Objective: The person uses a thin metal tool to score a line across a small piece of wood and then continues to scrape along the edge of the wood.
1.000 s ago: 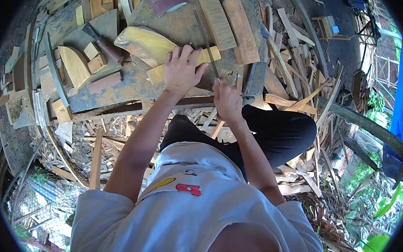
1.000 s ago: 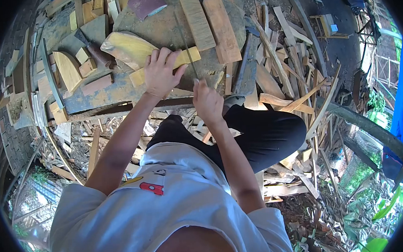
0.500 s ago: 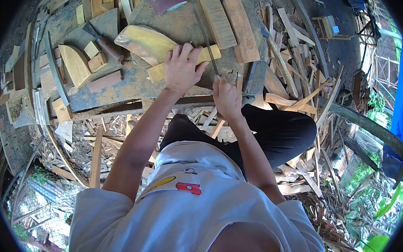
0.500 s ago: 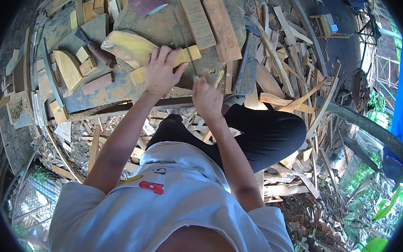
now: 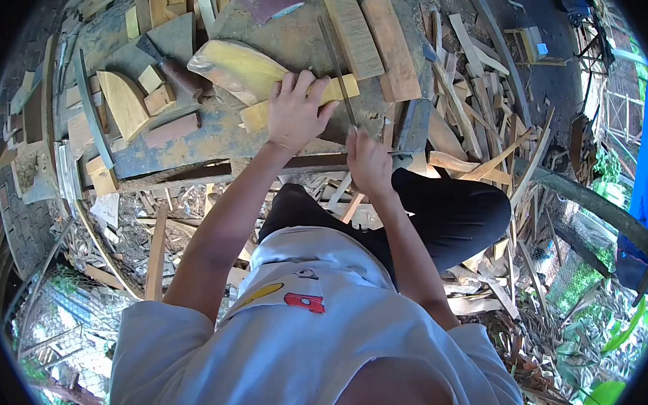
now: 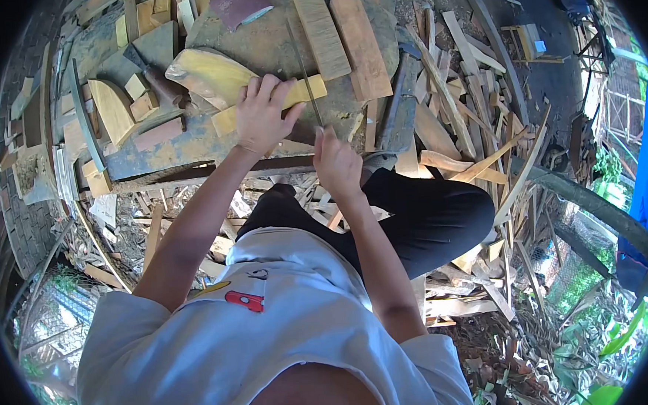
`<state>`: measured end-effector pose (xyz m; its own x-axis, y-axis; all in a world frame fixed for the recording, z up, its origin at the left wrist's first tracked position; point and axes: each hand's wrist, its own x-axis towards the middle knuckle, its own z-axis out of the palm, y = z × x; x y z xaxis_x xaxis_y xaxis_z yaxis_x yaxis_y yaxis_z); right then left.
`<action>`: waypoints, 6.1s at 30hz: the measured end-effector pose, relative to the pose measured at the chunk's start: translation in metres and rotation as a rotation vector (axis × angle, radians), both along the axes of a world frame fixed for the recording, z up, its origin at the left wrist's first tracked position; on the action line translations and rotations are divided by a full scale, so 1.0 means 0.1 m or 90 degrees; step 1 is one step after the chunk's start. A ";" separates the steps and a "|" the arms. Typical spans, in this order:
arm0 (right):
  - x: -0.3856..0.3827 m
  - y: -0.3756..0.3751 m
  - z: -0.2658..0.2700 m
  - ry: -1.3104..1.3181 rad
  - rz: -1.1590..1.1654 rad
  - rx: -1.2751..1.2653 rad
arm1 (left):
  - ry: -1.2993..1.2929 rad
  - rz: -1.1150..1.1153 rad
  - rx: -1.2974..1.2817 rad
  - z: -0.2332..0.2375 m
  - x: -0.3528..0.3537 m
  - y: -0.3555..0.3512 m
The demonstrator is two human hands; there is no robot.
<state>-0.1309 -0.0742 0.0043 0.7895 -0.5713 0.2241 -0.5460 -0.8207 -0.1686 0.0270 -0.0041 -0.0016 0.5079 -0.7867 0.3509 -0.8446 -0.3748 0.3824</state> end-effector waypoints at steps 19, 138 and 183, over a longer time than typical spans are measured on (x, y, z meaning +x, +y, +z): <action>-0.34 0.11 0.07 0.081 -0.050 0.137 | 0.014 0.003 -0.011 0.01 -0.01 -0.02; -0.30 0.17 -0.07 -0.028 0.013 0.050 | 0.006 0.013 -0.009 -0.02 0.26 0.05; -0.20 0.16 -0.12 0.001 0.017 -0.099 | 0.001 0.012 -0.008 0.00 0.25 0.03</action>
